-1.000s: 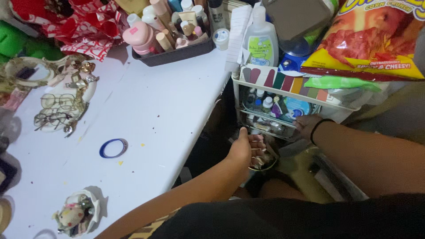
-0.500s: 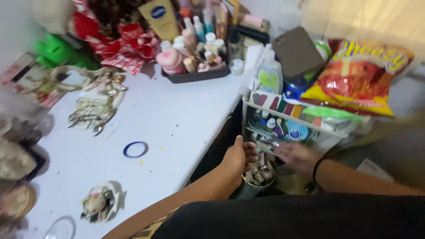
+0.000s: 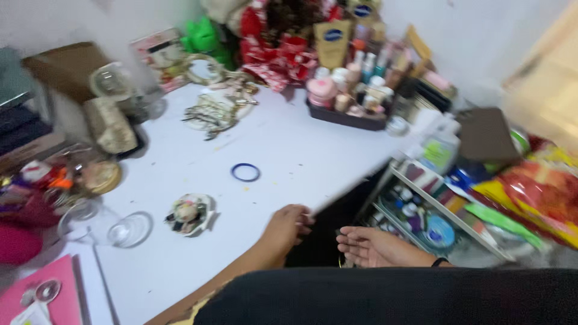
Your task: The person organizes a cluttered desk by moving various items, including cosmetics, jewelry, and stationery, into a drawer and rearranging them on the surface. They handle a pair of scissors, a small pouch, a phone, and eyeglasses, placing some items into a drawer and others back on the desk.
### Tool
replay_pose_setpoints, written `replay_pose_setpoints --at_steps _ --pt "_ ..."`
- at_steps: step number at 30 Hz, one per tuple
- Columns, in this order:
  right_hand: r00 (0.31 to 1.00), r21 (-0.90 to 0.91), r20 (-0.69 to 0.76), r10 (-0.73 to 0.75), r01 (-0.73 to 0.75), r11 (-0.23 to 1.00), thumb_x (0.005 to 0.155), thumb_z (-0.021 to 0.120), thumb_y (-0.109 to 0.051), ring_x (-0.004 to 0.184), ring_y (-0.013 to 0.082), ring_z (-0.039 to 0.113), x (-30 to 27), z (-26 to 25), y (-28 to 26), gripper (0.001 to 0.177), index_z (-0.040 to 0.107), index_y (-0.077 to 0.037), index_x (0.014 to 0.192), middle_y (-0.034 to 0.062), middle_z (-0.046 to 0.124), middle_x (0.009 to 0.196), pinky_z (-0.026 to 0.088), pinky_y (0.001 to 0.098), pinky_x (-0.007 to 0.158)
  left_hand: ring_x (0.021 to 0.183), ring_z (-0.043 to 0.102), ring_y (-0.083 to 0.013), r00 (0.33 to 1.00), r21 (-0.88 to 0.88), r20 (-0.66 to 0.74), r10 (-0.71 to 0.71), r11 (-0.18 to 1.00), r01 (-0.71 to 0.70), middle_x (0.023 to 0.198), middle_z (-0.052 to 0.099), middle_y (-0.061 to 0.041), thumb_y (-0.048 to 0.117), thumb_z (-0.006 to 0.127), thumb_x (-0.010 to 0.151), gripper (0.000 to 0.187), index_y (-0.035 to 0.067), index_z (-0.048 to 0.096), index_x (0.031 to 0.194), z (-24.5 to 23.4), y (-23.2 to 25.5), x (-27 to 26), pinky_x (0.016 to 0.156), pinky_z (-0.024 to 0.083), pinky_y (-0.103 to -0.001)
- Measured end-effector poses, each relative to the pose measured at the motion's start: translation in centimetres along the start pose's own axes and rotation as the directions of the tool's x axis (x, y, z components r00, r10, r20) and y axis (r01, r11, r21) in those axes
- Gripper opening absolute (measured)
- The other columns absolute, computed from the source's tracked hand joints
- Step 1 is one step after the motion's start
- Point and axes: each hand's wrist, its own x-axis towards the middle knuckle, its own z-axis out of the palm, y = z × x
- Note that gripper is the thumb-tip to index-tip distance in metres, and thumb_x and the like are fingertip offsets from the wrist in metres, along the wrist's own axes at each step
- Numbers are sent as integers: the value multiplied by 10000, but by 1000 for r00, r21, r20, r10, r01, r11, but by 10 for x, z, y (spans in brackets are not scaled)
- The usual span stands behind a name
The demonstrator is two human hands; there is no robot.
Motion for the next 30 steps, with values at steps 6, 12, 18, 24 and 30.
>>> replay_pose_setpoints --at_steps 6,12,18,24,30 --pt "999 -165 33 -27 32 986 908 611 -135 1012 223 661 58 61 -19 375 610 -29 1268 125 683 1133 579 368 887 807 618 -171 884 -16 -352 309 942 -335 891 712 -79 222 558 946 282 8 725 1018 -139 -27 -7 765 512 -309" --pt "997 -183 69 16 -3 983 973 638 -140 984 183 638 96 147 -33 302 596 -12 1243 133 648 1108 547 309 861 778 596 -136 850 -95 -452 269 934 -345 862 704 -65 232 556 981 294 -11 722 988 -233 -40 -27 745 492 -282" --pt "991 -342 120 -66 104 934 967 589 -181 1022 194 657 77 225 -43 305 601 -10 1219 123 642 1136 547 332 921 714 600 -126 847 -150 -476 237 927 -344 831 657 -63 240 607 966 270 -5 713 1003 -259 -19 -27 671 529 -300" --pt "992 -406 120 -34 80 910 975 588 -179 1035 198 628 103 241 -75 267 611 -23 1191 110 628 1124 529 356 930 750 628 -128 801 16 -488 348 920 -390 861 701 -61 195 617 921 220 36 727 1025 -263 0 15 696 530 -288" --pt "987 -502 130 -92 146 853 980 578 -186 1069 213 640 147 256 -140 344 612 29 1246 148 633 1189 531 363 1006 789 628 -133 783 62 -494 378 914 -401 879 713 -53 140 612 898 210 37 733 1035 -264 24 61 750 520 -275"
